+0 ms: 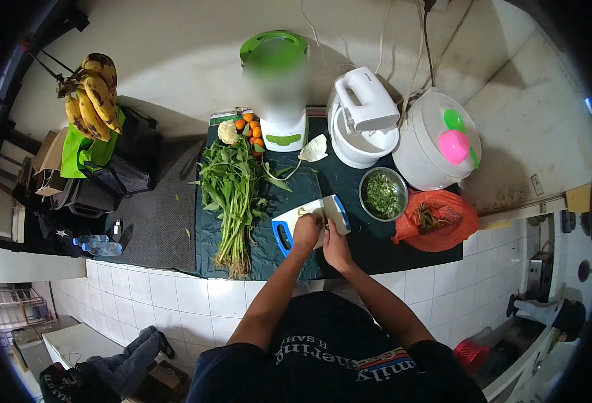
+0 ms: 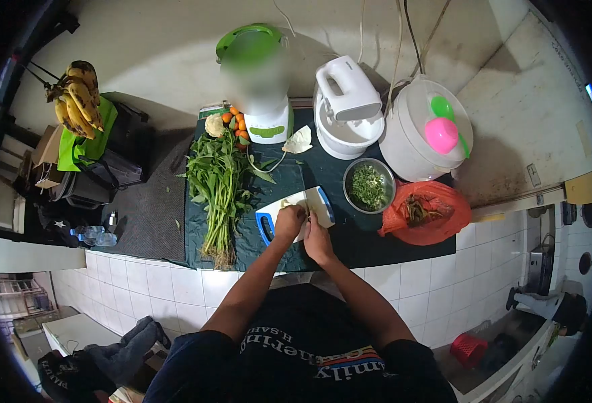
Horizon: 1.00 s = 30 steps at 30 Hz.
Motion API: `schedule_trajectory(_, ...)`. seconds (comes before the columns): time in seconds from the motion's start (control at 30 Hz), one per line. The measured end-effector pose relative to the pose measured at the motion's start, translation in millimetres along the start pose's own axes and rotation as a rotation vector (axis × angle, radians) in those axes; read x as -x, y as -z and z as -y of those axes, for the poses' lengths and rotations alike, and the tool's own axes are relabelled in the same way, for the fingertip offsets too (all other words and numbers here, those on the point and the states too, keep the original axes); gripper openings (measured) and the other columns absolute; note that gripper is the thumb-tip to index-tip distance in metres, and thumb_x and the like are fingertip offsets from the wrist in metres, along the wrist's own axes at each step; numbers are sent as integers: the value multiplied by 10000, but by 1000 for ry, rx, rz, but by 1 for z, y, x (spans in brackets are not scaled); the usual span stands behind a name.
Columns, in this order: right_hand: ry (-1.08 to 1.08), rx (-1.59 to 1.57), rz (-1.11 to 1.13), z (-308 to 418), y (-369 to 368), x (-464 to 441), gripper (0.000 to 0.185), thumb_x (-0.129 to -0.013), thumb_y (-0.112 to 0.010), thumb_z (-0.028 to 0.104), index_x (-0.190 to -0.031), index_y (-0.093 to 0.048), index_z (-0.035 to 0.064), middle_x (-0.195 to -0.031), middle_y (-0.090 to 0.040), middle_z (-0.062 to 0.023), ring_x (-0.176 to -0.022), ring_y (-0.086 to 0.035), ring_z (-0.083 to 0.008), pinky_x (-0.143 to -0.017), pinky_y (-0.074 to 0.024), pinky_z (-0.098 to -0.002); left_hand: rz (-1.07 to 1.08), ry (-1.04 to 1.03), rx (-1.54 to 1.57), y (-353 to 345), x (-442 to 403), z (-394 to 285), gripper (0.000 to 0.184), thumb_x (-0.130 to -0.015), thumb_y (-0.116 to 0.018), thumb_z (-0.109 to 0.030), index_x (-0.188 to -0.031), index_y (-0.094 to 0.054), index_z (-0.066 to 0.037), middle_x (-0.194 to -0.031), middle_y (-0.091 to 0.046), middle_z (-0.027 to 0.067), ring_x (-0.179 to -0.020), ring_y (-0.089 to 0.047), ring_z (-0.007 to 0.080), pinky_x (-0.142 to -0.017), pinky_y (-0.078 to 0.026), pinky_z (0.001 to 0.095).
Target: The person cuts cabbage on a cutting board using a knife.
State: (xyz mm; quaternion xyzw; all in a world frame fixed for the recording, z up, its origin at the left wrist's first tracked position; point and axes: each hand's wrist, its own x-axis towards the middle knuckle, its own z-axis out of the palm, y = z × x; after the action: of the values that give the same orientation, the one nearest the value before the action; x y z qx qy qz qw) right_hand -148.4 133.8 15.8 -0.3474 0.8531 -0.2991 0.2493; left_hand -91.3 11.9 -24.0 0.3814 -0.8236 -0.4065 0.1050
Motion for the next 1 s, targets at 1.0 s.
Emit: schedule_trajectory(1.0, 147, -48, -67, -17, 4, 34, 492, -1054, -479, 182, -1516, -403, 31, -1072, -677, -314, -990, -649, -504, -839, -510, -559, 4, -135, -138, 2, 2, -5, 155, -879, -680, -165, -959, -735, -45, -936, -684, 145, -919, -677, 362, -805, -575, 463)
